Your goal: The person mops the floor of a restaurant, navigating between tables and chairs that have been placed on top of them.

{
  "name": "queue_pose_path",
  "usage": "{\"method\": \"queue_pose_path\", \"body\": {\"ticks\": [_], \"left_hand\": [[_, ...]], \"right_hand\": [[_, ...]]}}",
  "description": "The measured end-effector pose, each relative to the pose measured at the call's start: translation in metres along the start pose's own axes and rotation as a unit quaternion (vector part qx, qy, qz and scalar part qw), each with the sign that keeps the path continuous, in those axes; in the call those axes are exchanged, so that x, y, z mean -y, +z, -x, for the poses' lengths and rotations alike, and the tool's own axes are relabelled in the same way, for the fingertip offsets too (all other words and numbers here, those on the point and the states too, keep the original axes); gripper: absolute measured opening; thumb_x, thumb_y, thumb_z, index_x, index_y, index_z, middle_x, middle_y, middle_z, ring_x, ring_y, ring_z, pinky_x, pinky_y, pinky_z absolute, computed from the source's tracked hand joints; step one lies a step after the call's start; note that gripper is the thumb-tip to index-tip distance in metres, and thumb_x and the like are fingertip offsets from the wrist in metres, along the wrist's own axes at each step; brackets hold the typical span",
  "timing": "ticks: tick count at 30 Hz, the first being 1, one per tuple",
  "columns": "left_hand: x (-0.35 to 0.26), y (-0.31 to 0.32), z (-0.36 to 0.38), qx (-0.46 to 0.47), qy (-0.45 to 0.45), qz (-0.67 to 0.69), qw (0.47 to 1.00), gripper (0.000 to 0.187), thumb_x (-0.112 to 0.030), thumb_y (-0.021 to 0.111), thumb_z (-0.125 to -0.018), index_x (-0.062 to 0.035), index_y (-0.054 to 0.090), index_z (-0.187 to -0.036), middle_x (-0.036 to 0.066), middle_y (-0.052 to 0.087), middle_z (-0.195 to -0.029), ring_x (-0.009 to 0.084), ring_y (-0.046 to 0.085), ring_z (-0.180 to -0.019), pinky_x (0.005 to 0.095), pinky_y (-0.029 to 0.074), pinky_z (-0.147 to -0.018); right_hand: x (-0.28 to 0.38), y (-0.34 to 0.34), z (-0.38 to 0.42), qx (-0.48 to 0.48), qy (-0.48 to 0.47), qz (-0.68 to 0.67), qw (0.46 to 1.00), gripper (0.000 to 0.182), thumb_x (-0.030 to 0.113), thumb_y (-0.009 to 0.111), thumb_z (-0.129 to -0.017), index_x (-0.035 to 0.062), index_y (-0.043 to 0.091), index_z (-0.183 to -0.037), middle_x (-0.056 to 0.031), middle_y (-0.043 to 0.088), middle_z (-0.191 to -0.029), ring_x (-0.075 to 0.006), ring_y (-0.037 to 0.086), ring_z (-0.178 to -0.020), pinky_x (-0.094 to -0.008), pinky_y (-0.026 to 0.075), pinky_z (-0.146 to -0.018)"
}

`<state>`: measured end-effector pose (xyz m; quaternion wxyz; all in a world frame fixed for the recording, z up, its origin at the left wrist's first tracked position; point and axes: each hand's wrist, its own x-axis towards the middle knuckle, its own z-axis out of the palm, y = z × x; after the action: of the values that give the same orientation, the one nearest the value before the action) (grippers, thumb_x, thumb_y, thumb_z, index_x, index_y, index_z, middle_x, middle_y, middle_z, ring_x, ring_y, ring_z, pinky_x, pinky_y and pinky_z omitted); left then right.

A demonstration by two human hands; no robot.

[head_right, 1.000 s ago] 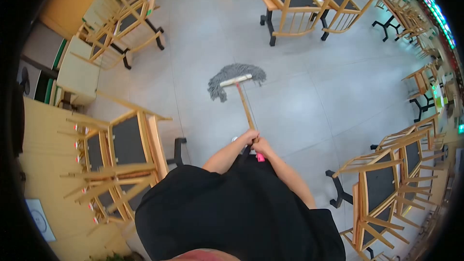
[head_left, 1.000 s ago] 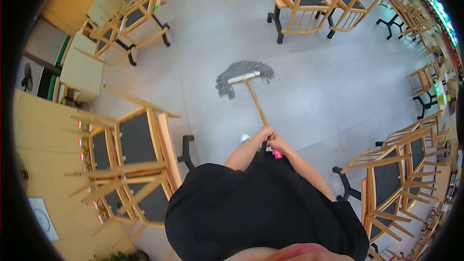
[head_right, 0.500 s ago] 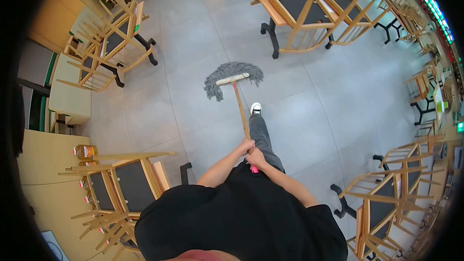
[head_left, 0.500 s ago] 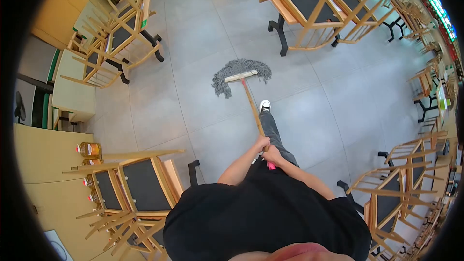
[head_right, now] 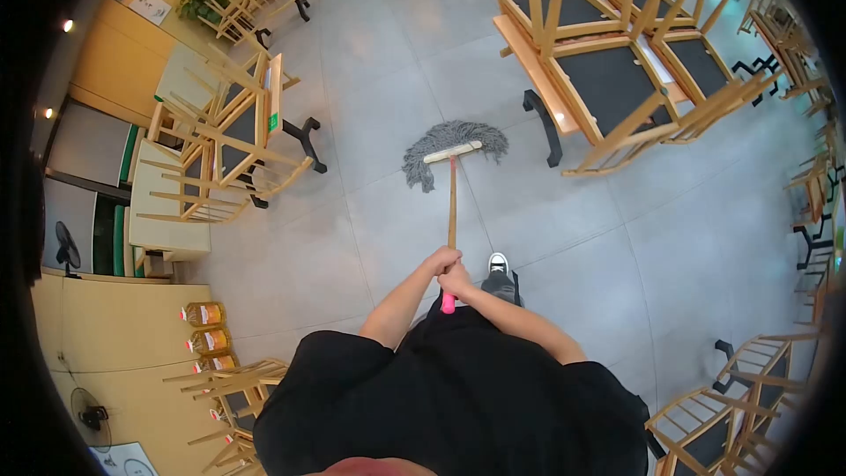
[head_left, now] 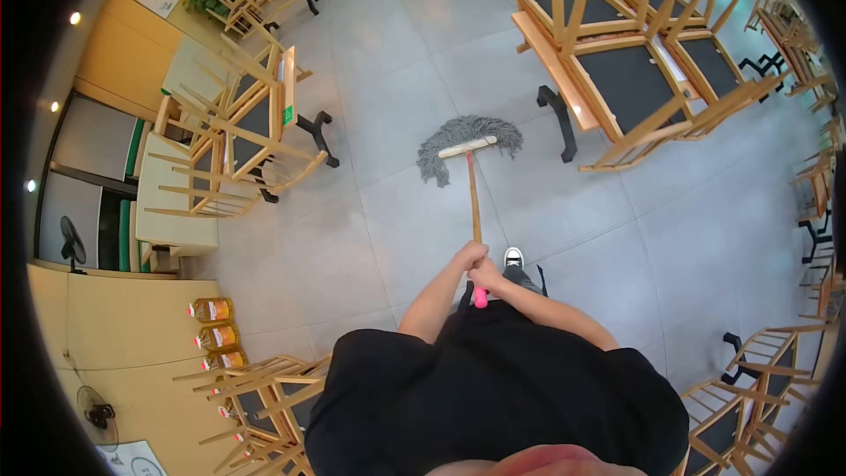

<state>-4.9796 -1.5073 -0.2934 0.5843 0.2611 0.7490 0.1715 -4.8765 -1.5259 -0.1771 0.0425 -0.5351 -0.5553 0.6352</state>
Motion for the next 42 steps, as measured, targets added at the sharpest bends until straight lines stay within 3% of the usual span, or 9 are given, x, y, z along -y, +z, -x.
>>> {"method": "queue_pose_path", "body": {"ticks": [4,7,13,19,27,29,34,37,42], "left_hand": [[-0.035,-0.013,-0.01,-0.008,-0.007,0.021,1.0,0.018,-0.013,0.056,-0.07,0.0045,0.059,-0.068,0.011,0.058,-0.062,0.0216,0.056,-0.055,0.0347,0.043,-0.048],[-0.062,-0.033,-0.032,-0.013,-0.01,0.028,0.999,0.018,-0.013,0.056,-0.07,0.0046,0.059,-0.068,0.011,0.058,-0.062,0.0216,0.056,-0.055,0.0348,0.042,-0.047],[-0.128,-0.091,-0.104,-0.007,-0.004,0.049,0.999,0.018,-0.012,0.056,-0.07,0.0047,0.059,-0.069,0.012,0.058,-0.062,0.0217,0.056,-0.054,0.0351,0.042,-0.045],[-0.182,-0.188,-0.239,0.133,0.027,0.188,0.973,0.015,-0.01,0.054,-0.074,-0.0002,0.057,-0.064,0.009,0.054,-0.058,0.0211,0.052,-0.048,0.0365,0.038,-0.041],[-0.253,-0.305,-0.295,0.068,0.013,0.213,0.975,0.01,-0.005,0.053,-0.072,0.0036,0.057,-0.069,0.012,0.056,-0.061,0.0221,0.055,-0.052,0.0361,0.042,-0.043],[-0.273,-0.327,-0.304,0.06,0.011,0.191,0.98,0.012,-0.006,0.053,-0.07,0.004,0.057,-0.065,0.012,0.056,-0.059,0.0215,0.056,-0.051,0.0363,0.042,-0.043],[-0.301,-0.353,-0.368,0.016,-0.007,0.202,0.979,0.016,-0.009,0.053,-0.068,0.0044,0.057,-0.062,0.014,0.059,-0.059,0.0233,0.059,-0.053,0.0363,0.045,-0.046],[-0.329,-0.387,-0.401,-0.031,0.003,0.179,0.983,0.018,-0.013,0.055,-0.069,0.004,0.058,-0.063,0.014,0.06,-0.06,0.0241,0.06,-0.055,0.036,0.046,-0.048],[-0.406,-0.477,-0.472,-0.002,0.036,0.214,0.976,0.018,-0.017,0.062,-0.072,0.0,0.058,-0.067,0.007,0.057,-0.059,0.0164,0.054,-0.052,0.0327,0.041,-0.047]], "right_hand": [[-0.011,0.002,-0.044,-0.038,-0.104,0.027,0.993,0.017,0.006,0.055,-0.07,-0.0022,0.06,-0.084,-0.0143,0.063,-0.078,-0.0225,0.061,-0.072,-0.0348,0.047,-0.06],[0.023,-0.009,-0.072,0.012,-0.084,-0.097,0.992,0.019,0.006,0.057,-0.069,-0.0012,0.059,-0.086,-0.0098,0.061,-0.076,-0.0198,0.06,-0.076,-0.0324,0.046,-0.062],[0.107,-0.038,-0.149,-0.011,0.001,0.056,0.998,0.035,0.003,0.059,-0.067,0.0,0.052,-0.101,-0.0089,0.06,-0.08,-0.0189,0.06,-0.074,-0.0309,0.048,-0.063],[0.18,-0.04,-0.294,-0.05,0.031,-0.009,0.998,0.026,0.007,0.063,-0.067,0.0,0.054,-0.09,-0.0084,0.056,-0.067,-0.0182,0.053,-0.046,-0.0329,0.044,-0.039],[0.295,-0.018,-0.396,-0.115,0.037,0.082,0.989,0.021,0.011,0.065,-0.065,-0.0027,0.059,-0.08,-0.0112,0.059,-0.063,-0.0203,0.057,-0.047,-0.0337,0.048,-0.044],[0.311,-0.021,-0.425,-0.1,0.104,0.111,0.983,0.035,0.02,0.065,-0.062,-0.0038,0.061,-0.088,-0.0207,0.063,-0.079,-0.0324,0.064,-0.074,-0.0392,0.051,-0.067],[0.358,-0.032,-0.479,-0.099,0.09,0.177,0.975,0.037,0.023,0.061,-0.064,-0.0043,0.061,-0.089,-0.026,0.062,-0.084,-0.0391,0.061,-0.084,-0.044,0.048,-0.073],[0.396,-0.034,-0.529,-0.128,0.052,0.161,0.977,0.03,0.018,0.064,-0.062,-0.0041,0.06,-0.082,-0.0163,0.062,-0.068,-0.0261,0.063,-0.06,-0.0353,0.05,-0.059],[0.504,-0.06,-0.619,-0.091,0.062,0.146,0.983,0.025,0.019,0.064,-0.063,-0.0032,0.062,-0.075,-0.0173,0.064,-0.072,-0.0266,0.065,-0.071,-0.037,0.05,-0.061]]}}
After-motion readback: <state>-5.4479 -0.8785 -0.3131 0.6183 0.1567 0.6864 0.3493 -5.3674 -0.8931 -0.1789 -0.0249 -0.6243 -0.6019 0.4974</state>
